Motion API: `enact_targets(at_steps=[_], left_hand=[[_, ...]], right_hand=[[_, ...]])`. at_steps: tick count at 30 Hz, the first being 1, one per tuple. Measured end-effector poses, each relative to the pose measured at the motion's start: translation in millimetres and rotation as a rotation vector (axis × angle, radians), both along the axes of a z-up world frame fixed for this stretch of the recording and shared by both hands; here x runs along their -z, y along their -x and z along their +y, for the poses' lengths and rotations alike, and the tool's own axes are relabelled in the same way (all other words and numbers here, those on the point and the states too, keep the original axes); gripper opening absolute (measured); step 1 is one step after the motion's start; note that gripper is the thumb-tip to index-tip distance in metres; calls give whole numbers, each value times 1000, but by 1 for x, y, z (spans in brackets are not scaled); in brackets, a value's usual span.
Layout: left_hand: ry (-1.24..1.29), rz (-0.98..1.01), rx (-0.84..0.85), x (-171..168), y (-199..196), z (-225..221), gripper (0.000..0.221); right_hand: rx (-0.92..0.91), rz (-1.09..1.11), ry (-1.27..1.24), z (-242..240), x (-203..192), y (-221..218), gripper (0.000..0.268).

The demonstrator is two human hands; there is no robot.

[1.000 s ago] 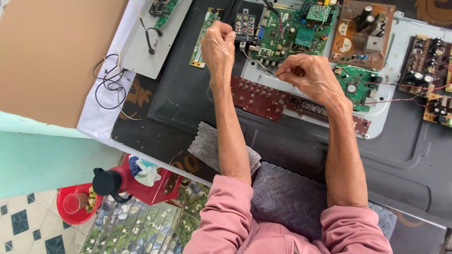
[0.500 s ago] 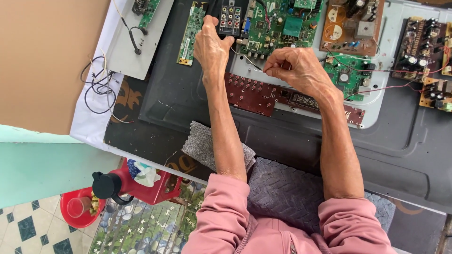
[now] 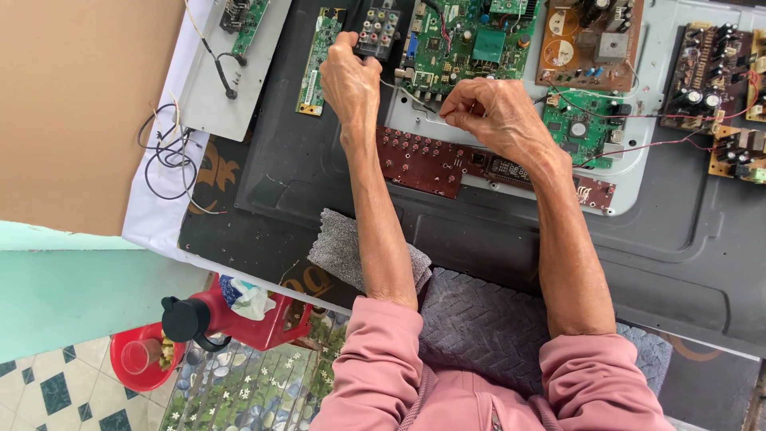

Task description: Repairing a connector port on a television by unscrewing the module from the circuit board and inspecting the connections.

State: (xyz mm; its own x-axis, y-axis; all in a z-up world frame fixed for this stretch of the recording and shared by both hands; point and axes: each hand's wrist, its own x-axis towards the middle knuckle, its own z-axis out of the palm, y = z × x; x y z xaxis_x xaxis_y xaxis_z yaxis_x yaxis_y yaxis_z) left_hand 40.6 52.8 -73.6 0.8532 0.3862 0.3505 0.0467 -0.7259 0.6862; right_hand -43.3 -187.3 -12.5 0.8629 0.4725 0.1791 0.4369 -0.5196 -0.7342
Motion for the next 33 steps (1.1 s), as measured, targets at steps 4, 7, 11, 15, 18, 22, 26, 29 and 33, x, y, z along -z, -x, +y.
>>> enact_targets(at_steps=[4,7,11,15,18,22,26,29,33], left_hand=[[159,-48,5,-3,0,10,37],[343,-59,14,-16,7,12,34],[579,-76,80,-38,18,11,33],[849,-159,330,-39,22,13,32],[1018,-125,547,-42,28,8,27],[1131,-60,816,-42,26,-10,30],[1192,20,949,-53,27,-39,29],[1207,76,989,-56,26,-57,26],[1215,209,941,-65,29,-79,25]], right_hand=[[17,-27,-15,0,3,-1,8],[28,-36,-30,1,4,-1,8],[19,-31,-23,1,4,-2,9],[51,-25,-67,1,4,-1,8],[149,-83,-228,0,1,0,2],[270,-140,-380,-13,4,-2,25],[174,-10,-806,-32,11,-9,59],[222,42,-943,-40,8,-12,62],[293,24,-976,-43,-1,-12,55]])
